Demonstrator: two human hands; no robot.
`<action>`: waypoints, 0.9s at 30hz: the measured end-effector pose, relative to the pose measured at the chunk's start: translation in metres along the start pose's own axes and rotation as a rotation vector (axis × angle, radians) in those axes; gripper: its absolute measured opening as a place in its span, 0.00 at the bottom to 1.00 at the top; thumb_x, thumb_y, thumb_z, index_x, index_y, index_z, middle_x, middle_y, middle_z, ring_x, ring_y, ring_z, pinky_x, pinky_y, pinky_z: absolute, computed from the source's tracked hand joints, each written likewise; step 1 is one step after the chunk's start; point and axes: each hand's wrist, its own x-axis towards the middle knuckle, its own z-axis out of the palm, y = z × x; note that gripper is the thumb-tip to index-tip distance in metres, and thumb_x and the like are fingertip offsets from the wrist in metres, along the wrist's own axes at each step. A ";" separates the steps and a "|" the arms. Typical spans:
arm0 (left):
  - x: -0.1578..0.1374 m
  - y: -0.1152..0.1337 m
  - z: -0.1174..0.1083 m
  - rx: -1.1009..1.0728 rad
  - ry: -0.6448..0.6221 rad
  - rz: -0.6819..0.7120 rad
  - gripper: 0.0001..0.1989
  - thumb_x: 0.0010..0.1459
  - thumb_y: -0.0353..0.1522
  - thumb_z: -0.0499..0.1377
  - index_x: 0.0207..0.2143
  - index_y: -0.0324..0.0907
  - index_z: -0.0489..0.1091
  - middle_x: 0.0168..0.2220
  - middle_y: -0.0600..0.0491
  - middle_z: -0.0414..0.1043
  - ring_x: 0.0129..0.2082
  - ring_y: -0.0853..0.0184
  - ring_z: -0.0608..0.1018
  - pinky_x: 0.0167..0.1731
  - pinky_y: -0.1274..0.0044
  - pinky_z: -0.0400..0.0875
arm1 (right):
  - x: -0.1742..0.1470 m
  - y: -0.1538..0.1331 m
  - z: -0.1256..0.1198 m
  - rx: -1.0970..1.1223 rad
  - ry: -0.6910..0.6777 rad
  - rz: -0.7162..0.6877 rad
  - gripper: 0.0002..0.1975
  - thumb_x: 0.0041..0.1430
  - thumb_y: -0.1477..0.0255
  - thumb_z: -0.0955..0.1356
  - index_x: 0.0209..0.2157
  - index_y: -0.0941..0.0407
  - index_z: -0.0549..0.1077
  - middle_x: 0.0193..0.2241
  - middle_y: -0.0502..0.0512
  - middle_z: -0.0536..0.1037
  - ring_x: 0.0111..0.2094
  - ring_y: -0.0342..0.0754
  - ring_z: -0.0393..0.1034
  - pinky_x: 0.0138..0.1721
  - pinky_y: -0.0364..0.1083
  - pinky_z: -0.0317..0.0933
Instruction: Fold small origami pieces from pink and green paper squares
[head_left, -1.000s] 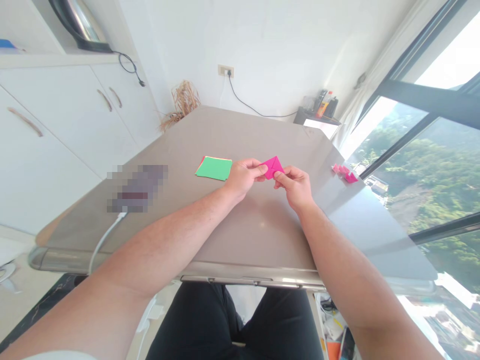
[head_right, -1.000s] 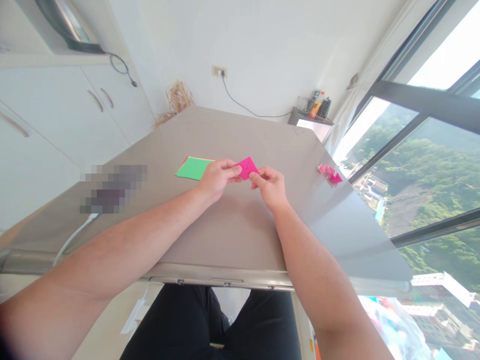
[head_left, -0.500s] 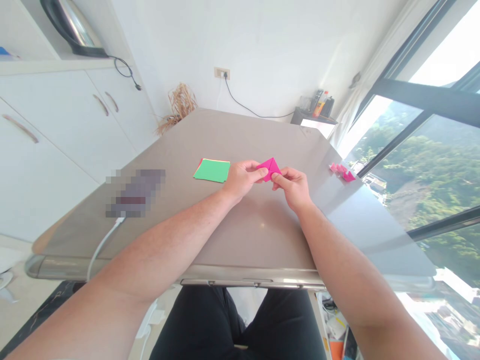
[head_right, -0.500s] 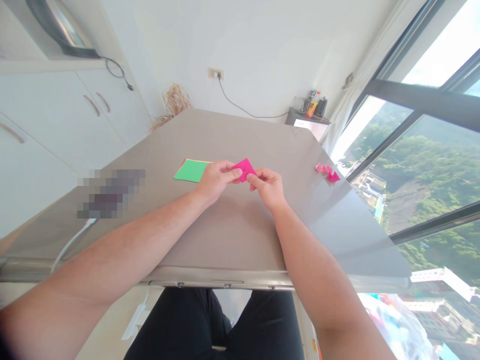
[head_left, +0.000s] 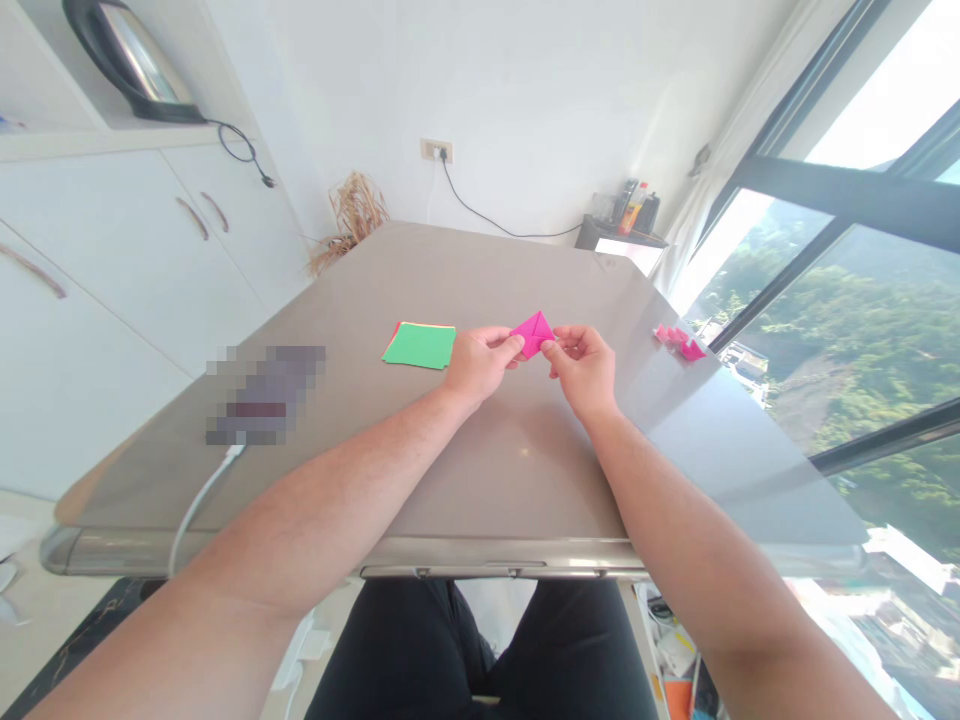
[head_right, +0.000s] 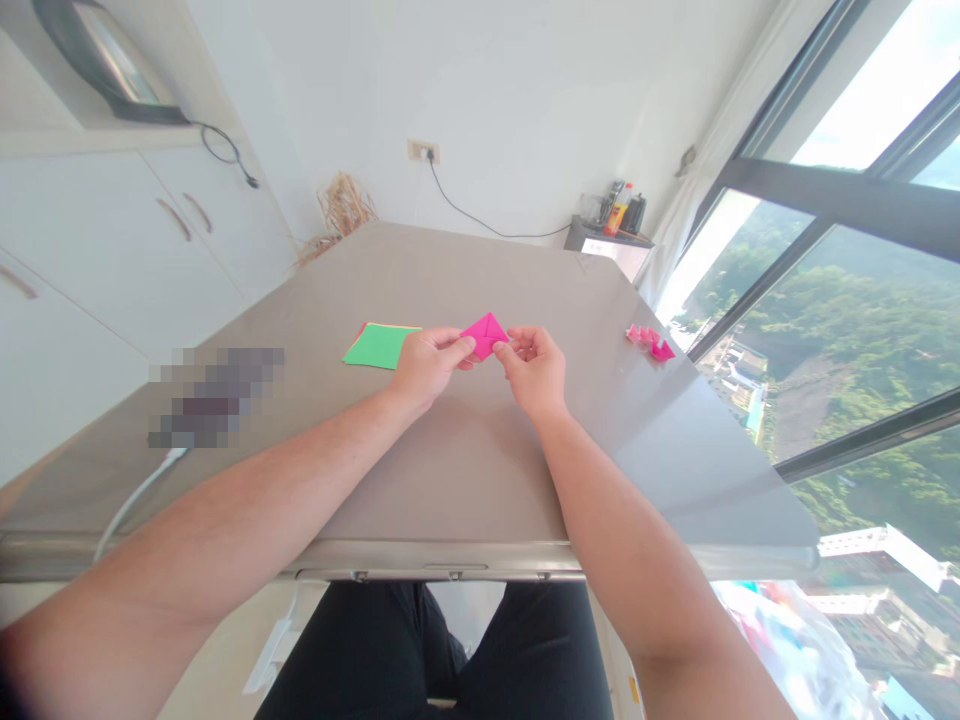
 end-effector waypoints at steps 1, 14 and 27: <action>0.000 -0.001 0.000 0.035 0.036 0.019 0.10 0.54 0.39 0.65 0.32 0.41 0.81 0.29 0.50 0.81 0.30 0.63 0.80 0.34 0.73 0.74 | -0.001 -0.001 0.003 -0.010 0.025 -0.014 0.18 0.51 0.57 0.74 0.39 0.52 0.73 0.29 0.49 0.77 0.24 0.43 0.68 0.28 0.45 0.66; -0.008 0.000 0.004 0.321 0.051 0.294 0.15 0.53 0.28 0.62 0.43 0.46 0.79 0.44 0.49 0.80 0.40 0.64 0.79 0.40 0.74 0.72 | -0.004 -0.007 0.007 -0.011 -0.056 0.048 0.08 0.53 0.65 0.71 0.33 0.54 0.75 0.26 0.51 0.78 0.28 0.47 0.74 0.32 0.47 0.70; -0.002 0.005 -0.001 -0.015 -0.085 -0.066 0.07 0.47 0.31 0.64 0.31 0.40 0.77 0.27 0.53 0.78 0.27 0.69 0.78 0.31 0.76 0.73 | -0.005 -0.011 -0.001 0.001 -0.203 0.057 0.07 0.52 0.66 0.72 0.28 0.56 0.75 0.19 0.49 0.76 0.23 0.44 0.71 0.27 0.44 0.64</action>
